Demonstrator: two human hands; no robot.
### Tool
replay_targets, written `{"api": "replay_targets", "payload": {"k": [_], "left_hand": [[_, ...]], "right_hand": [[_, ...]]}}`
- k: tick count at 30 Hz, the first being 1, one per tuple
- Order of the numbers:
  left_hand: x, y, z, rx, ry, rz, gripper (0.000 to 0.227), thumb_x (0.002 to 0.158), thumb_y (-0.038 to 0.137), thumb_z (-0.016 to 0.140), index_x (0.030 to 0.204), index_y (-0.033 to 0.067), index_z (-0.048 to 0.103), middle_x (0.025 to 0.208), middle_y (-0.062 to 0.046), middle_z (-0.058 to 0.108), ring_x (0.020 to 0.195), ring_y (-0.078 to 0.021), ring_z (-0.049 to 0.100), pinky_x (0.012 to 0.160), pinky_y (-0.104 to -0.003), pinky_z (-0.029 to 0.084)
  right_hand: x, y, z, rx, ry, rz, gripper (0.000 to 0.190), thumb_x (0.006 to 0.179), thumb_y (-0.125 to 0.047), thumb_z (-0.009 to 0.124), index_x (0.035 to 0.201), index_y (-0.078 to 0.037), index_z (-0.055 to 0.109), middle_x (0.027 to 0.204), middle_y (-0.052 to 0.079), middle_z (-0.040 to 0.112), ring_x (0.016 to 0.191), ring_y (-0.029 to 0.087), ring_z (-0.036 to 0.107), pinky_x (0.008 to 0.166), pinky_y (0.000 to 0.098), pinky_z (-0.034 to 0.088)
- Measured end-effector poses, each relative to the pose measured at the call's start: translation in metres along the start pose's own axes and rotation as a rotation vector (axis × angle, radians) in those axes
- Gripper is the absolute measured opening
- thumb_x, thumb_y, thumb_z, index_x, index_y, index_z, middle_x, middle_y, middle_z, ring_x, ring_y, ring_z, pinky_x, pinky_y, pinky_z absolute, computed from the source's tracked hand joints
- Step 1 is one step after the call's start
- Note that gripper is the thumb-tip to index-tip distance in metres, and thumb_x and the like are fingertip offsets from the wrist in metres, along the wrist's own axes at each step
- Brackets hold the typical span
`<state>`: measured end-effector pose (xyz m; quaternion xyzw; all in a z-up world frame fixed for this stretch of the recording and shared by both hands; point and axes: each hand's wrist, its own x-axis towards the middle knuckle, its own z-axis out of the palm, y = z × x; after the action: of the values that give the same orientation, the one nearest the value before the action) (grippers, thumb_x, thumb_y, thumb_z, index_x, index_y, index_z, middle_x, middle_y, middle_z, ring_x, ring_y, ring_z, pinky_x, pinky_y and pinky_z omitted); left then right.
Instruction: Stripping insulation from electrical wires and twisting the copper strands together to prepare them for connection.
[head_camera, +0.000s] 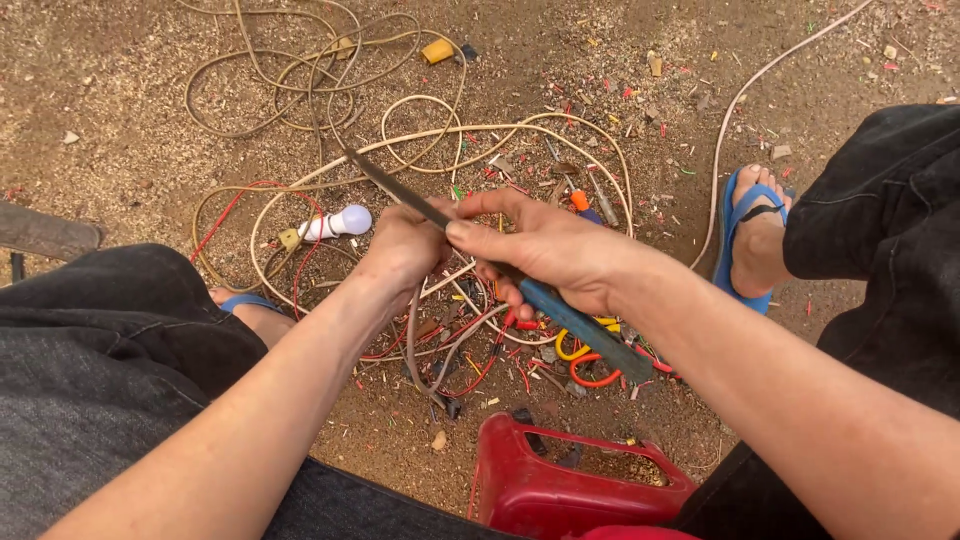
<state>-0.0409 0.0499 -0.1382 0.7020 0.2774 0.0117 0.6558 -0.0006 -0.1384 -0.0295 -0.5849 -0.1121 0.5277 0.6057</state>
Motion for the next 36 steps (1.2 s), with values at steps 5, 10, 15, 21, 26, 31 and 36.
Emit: {"api": "replay_targets", "payload": {"k": [5, 10, 15, 21, 26, 31, 36], "left_hand": [[-0.023, 0.029, 0.006, -0.058, 0.008, 0.118, 0.019, 0.095, 0.021, 0.074, 0.096, 0.0034, 0.081, 0.057, -0.012, 0.061, 0.045, -0.0136, 0.057, 0.04, -0.023, 0.051], [-0.021, 0.028, 0.006, 0.04, 0.015, 0.183, 0.019, 0.095, 0.026, 0.076, 0.096, 0.0083, 0.083, 0.059, -0.007, 0.06, 0.053, -0.0122, 0.056, 0.044, -0.02, 0.047], [-0.016, 0.024, 0.005, 0.226, 0.004, 0.116, 0.021, 0.096, 0.034, 0.074, 0.1, 0.0163, 0.084, 0.074, -0.007, 0.071, 0.073, -0.0177, 0.066, 0.068, -0.029, 0.052], [-0.02, 0.035, 0.006, 0.436, -0.01, 0.06, 0.023, 0.097, 0.042, 0.07, 0.106, 0.026, 0.083, 0.089, -0.005, 0.08, 0.095, -0.0246, 0.077, 0.089, -0.038, 0.056], [-0.026, 0.043, 0.006, 0.455, -0.038, 0.088, 0.024, 0.098, 0.038, 0.069, 0.108, 0.0228, 0.083, 0.088, -0.009, 0.08, 0.093, -0.0267, 0.077, 0.088, -0.039, 0.056], [-0.021, 0.048, 0.002, 0.42, -0.076, 0.127, 0.029, 0.098, 0.037, 0.069, 0.109, 0.0137, 0.083, 0.087, -0.015, 0.079, 0.087, -0.0303, 0.076, 0.084, -0.04, 0.056], [-0.028, 0.07, 0.002, 0.369, -0.064, 0.183, 0.024, 0.102, 0.02, 0.062, 0.097, 0.0085, 0.082, 0.071, -0.006, 0.071, 0.069, -0.0195, 0.064, 0.071, -0.031, 0.052]], "right_hand": [[-0.001, 0.009, 0.002, -0.047, 0.03, -0.043, 0.091, 0.095, -0.033, 0.073, 0.16, -0.002, 0.016, 0.078, 0.009, 0.054, 0.042, 0.014, 0.062, 0.036, 0.0309, 0.061], [-0.001, 0.008, 0.006, -0.021, 0.053, -0.068, 0.096, 0.094, -0.031, 0.074, 0.161, -0.001, 0.012, 0.077, 0.01, 0.055, 0.042, 0.014, 0.062, 0.036, 0.0322, 0.062], [0.006, 0.016, -0.001, 0.073, 0.053, -0.025, 0.104, 0.092, -0.033, 0.076, 0.163, -0.001, 0.008, 0.077, 0.01, 0.055, 0.046, 0.017, 0.066, 0.043, 0.0358, 0.066], [0.006, 0.013, -0.002, 0.103, 0.049, -0.006, 0.11, 0.091, -0.027, 0.079, 0.164, -0.006, 0.0, 0.076, 0.011, 0.058, 0.046, 0.02, 0.068, 0.047, 0.0422, 0.068], [0.004, 0.009, -0.005, 0.166, 0.015, 0.001, 0.108, 0.092, -0.021, 0.077, 0.165, -0.006, -0.002, 0.077, 0.011, 0.058, 0.048, 0.02, 0.069, 0.051, 0.0441, 0.069], [0.004, 0.003, -0.01, 0.198, -0.001, -0.01, 0.108, 0.092, -0.021, 0.077, 0.166, -0.008, -0.001, 0.076, 0.009, 0.058, 0.048, 0.021, 0.069, 0.05, 0.0439, 0.07], [0.002, 0.001, -0.015, 0.176, -0.014, -0.064, 0.103, 0.096, -0.021, 0.072, 0.167, -0.012, -0.003, 0.078, 0.008, 0.058, 0.049, 0.018, 0.069, 0.054, 0.0415, 0.071]]}}
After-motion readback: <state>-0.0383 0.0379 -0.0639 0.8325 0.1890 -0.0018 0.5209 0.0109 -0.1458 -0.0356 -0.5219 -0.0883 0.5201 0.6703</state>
